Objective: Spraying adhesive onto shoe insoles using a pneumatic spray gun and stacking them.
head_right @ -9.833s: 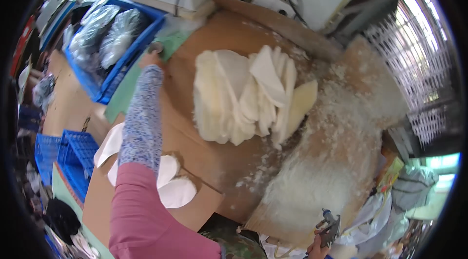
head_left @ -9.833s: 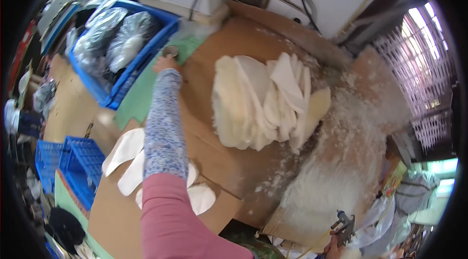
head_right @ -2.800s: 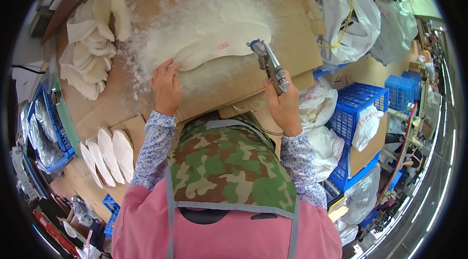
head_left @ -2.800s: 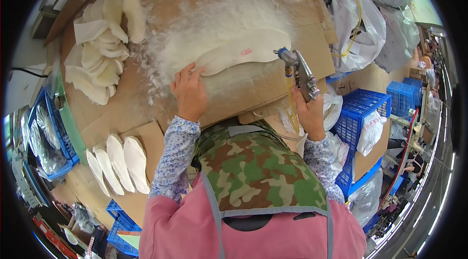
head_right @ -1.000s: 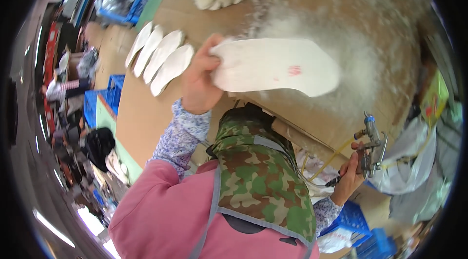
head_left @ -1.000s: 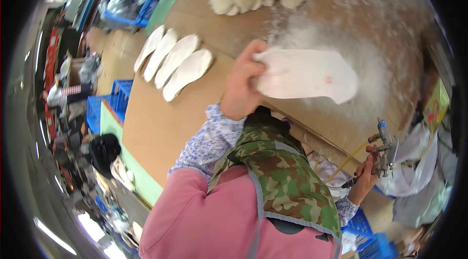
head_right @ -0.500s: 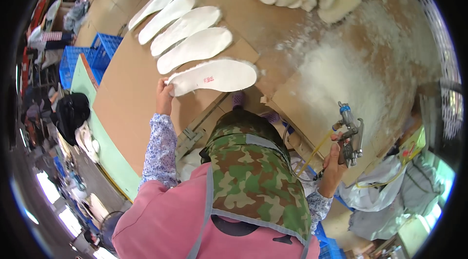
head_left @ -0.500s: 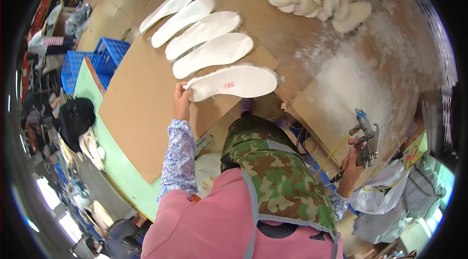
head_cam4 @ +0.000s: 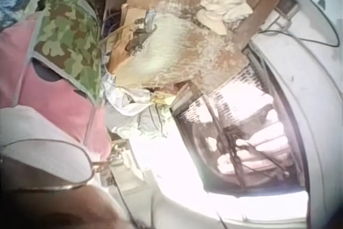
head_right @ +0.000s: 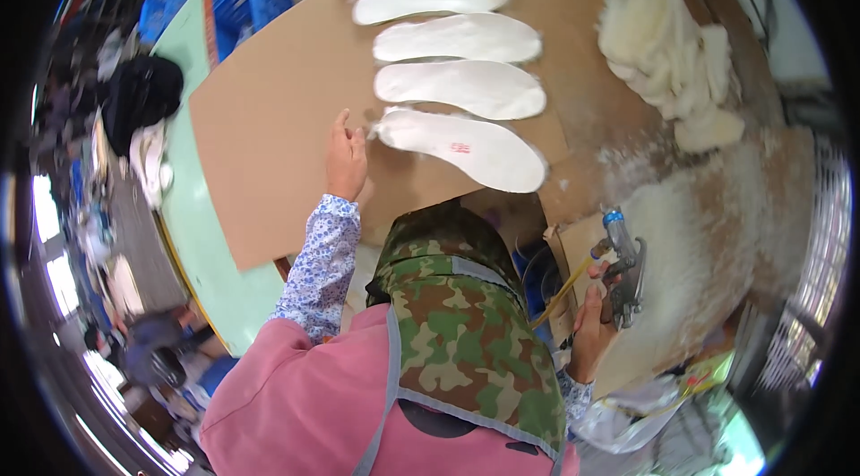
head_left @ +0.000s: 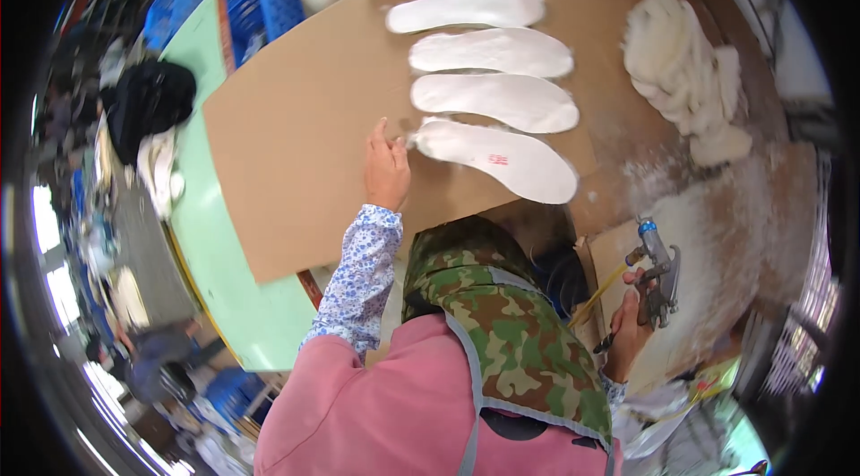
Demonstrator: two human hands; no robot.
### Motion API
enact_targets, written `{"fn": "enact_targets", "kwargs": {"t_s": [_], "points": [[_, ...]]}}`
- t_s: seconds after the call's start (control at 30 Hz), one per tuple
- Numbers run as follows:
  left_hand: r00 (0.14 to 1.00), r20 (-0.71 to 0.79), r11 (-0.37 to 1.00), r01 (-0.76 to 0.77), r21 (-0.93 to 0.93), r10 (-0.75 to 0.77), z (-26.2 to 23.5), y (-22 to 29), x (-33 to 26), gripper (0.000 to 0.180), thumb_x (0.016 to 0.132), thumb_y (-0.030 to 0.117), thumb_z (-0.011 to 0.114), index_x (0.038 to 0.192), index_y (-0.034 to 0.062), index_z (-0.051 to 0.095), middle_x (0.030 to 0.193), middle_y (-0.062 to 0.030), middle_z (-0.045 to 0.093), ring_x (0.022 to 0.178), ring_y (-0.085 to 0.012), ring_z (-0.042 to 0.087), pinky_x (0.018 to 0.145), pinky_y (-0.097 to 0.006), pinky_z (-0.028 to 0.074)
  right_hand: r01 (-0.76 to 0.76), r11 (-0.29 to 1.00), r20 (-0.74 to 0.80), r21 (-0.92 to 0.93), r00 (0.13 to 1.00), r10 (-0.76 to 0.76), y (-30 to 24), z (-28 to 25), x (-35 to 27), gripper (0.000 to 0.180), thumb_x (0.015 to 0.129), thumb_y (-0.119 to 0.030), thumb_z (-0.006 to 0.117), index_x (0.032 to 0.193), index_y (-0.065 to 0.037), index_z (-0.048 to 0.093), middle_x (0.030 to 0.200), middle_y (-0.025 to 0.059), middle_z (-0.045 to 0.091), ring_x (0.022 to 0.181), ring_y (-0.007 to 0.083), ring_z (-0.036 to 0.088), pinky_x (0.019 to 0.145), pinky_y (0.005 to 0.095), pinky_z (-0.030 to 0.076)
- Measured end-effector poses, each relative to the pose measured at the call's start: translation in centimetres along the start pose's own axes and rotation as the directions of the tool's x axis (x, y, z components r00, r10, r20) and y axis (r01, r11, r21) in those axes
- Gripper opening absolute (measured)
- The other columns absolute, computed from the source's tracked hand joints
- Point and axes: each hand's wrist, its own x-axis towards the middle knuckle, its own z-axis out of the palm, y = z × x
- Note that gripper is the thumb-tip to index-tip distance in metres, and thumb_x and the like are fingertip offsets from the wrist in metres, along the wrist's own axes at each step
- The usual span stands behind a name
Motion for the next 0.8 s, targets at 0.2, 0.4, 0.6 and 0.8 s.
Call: {"fn": "enact_targets", "kwargs": {"t_s": [0.2,0.4,0.6,0.8], "points": [[0.965,-0.256,0.998,0.05,-0.048,-0.061,-4.6,-2.5,-9.5,0.04,0.091,0.014,0.05,0.13,0.0046,0.044,0.106,-0.0212,0.053,0.091,-0.0358,0.056,0.08,-0.045,0.047,0.038,0.999,0.536,-0.034,0.844,-0.013,-0.2,-0.1,-0.9,0.041,0.095,-0.005,0.048,0.136,-0.001,0.041,0.117,0.0087,0.058,0.05,0.0002,0.034,0.043,0.0176,0.026],[0.915,-0.384,0.984,0.068,-0.163,-0.126,-2.7,-4.1,-23.2,0.044,0.082,0.002,0.053,0.125,0.0038,0.044,0.1,-0.0183,0.049,0.091,-0.0337,0.054,0.081,-0.041,0.045,0.068,0.997,0.808,-0.027,0.589,-0.018,1.1,1.3,-2.2,0.035,0.092,0.0,0.055,0.126,0.005,0.049,0.116,0.0092,0.059,0.107,0.0162,0.055,0.091,0.0285,0.044],[0.932,-0.228,0.932,0.209,-0.297,-0.281,-2.4,-2.9,-30.6,0.041,0.086,0.003,0.051,0.126,0.0052,0.044,0.107,-0.0157,0.047,0.095,-0.0281,0.055,0.083,-0.038,0.047,0.141,0.977,0.887,-0.161,0.455,0.08,2.5,1.8,-0.9,0.035,0.093,-0.003,0.053,0.126,0.004,0.045,0.117,0.0101,0.058,0.102,0.0158,0.055,0.089,0.029,0.043],[0.943,-0.212,0.93,0.181,-0.321,-0.257,-3.4,-3.2,-30.6,0.038,0.086,0.004,0.049,0.124,0.0047,0.046,0.107,-0.0156,0.049,0.098,-0.0292,0.056,0.086,-0.039,0.047,0.176,0.962,0.857,-0.209,0.508,0.093,-0.6,3.6,-4.1,0.027,0.093,-0.008,0.056,0.117,0.003,0.057,0.098,0.0029,0.065,0.054,0.0021,0.04,0.048,0.0195,0.033]]}}
